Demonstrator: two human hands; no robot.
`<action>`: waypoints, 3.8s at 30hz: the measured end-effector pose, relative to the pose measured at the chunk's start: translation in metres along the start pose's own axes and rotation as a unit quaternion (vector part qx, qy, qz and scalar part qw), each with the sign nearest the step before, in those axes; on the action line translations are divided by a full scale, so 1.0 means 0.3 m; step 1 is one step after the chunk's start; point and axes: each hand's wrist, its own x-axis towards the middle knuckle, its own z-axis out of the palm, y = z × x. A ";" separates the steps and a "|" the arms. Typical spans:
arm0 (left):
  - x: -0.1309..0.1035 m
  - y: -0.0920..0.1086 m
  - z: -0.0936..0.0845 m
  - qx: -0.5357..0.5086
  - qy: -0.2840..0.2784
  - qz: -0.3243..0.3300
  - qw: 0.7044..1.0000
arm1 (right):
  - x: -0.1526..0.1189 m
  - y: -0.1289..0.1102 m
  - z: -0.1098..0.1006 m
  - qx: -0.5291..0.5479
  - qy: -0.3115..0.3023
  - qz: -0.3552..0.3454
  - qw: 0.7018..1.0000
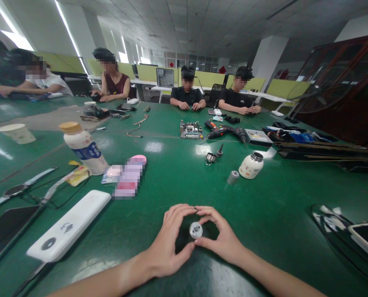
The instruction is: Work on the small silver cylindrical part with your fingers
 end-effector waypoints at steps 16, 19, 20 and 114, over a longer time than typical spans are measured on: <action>0.028 0.001 0.010 -0.017 0.068 -0.009 0.998 | -0.004 -0.004 0.008 -0.111 -0.054 0.017 0.992; 0.021 -0.009 0.009 0.011 0.109 -0.007 0.994 | -0.005 -0.005 0.006 -0.116 -0.053 0.019 0.992; 0.020 -0.017 0.009 0.032 0.125 -0.014 0.992 | -0.005 -0.008 0.005 -0.117 -0.054 0.021 0.991; 0.022 -0.020 -0.007 0.097 0.127 0.109 0.981 | -0.001 -0.030 0.015 -0.178 -0.092 -0.025 0.979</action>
